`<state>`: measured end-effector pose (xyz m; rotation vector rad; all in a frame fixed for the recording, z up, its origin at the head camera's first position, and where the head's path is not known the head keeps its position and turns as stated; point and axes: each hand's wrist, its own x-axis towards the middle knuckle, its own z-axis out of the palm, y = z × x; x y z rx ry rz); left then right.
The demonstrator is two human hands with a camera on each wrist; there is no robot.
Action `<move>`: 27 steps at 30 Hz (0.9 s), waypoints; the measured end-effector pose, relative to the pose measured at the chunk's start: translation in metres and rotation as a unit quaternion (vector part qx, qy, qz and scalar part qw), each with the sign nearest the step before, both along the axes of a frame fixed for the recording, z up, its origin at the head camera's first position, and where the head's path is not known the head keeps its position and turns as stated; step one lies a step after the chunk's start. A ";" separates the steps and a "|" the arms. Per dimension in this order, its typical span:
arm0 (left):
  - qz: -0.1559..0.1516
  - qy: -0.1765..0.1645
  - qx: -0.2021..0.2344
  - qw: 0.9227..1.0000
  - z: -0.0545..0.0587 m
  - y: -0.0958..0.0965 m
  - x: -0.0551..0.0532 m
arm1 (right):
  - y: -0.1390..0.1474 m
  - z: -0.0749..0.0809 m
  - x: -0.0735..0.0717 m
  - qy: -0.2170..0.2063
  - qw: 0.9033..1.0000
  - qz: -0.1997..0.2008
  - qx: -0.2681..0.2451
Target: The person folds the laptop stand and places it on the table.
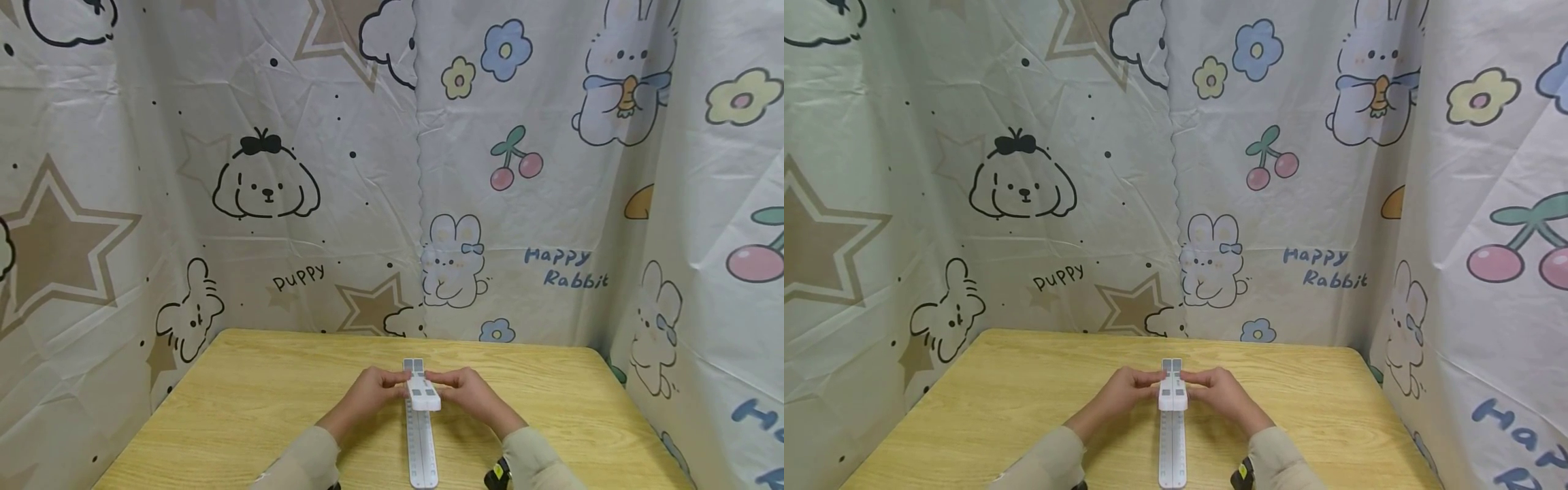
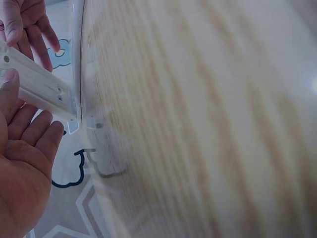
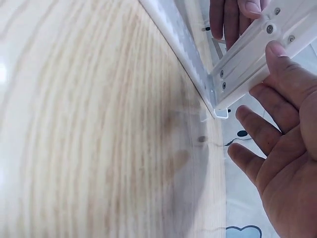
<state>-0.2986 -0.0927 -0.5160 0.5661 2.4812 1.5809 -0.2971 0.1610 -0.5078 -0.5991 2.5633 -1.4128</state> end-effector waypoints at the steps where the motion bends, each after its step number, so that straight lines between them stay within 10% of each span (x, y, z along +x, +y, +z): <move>1: -0.003 0.001 -0.001 1.000 0.000 0.000 0.000 | 0.000 -0.001 0.000 0.001 1.000 0.003 0.001; 27: -0.038 0.051 -0.078 0.995 -0.004 0.004 0.007 | -0.001 -0.006 0.015 0.037 0.996 0.048 0.062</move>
